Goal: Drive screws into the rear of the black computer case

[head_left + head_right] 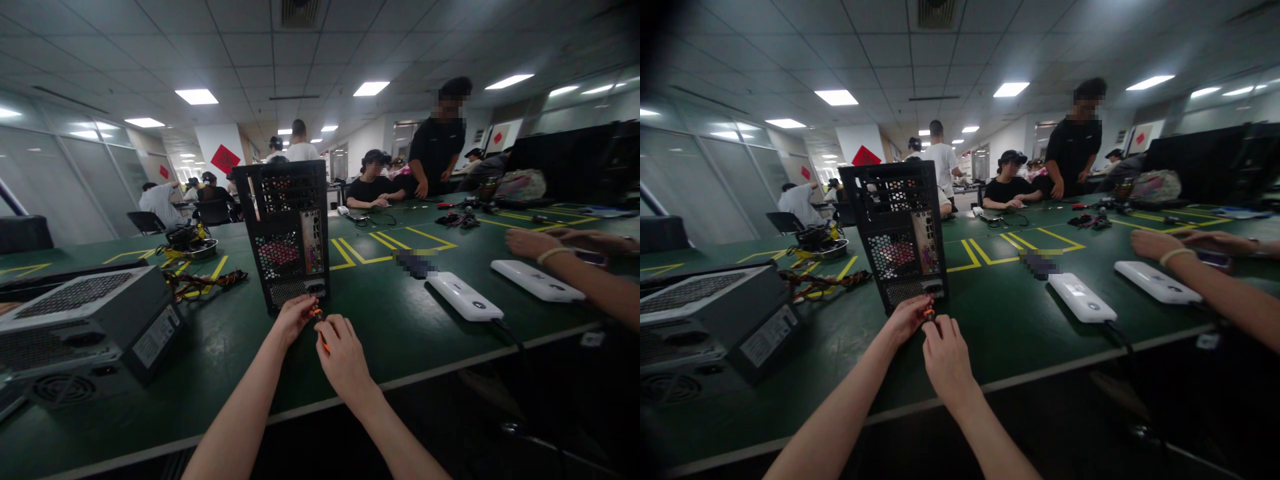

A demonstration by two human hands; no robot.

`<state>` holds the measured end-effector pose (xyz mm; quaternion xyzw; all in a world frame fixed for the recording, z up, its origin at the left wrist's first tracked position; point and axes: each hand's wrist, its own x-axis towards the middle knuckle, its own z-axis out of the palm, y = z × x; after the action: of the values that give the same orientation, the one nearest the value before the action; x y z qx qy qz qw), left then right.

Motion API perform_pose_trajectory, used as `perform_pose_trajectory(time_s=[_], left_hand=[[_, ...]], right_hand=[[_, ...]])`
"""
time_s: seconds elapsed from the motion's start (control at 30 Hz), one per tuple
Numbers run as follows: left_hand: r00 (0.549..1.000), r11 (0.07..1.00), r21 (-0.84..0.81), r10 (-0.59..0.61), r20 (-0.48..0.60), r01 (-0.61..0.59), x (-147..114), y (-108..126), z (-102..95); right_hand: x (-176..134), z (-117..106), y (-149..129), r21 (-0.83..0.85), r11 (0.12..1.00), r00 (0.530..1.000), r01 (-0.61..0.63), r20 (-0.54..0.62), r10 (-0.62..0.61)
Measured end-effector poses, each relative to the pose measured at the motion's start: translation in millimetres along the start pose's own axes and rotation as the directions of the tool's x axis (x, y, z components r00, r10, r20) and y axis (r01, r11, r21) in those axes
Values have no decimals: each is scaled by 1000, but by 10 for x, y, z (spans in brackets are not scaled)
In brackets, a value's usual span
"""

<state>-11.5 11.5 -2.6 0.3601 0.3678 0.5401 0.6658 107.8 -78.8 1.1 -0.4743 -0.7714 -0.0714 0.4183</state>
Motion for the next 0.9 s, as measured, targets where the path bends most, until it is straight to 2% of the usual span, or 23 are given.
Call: perform_pose_trajectory(time_s=[0.27,0.43,0.57,0.77,0.9], left_hand=[[1000,999,33,14,9,-14,3,-6,4],[1000,999,34,10,-8,-10,14,-9,6],[1000,999,34,4,-25,-3,13,-8,6],[1000,999,46,2,-18,-1,-9,9,23],[1000,999,32,5,2,-5,-15,17,26]], right_hand=[[-6,2,-17,66,995,997,-81,17,80],[-7,19,3,12,998,997,-65,45,64],[0,14,5,-47,999,999,-25,22,26],[-7,1,-12,23,994,994,-109,18,108],[-10,7,-3,4,996,996,-88,21,88]])
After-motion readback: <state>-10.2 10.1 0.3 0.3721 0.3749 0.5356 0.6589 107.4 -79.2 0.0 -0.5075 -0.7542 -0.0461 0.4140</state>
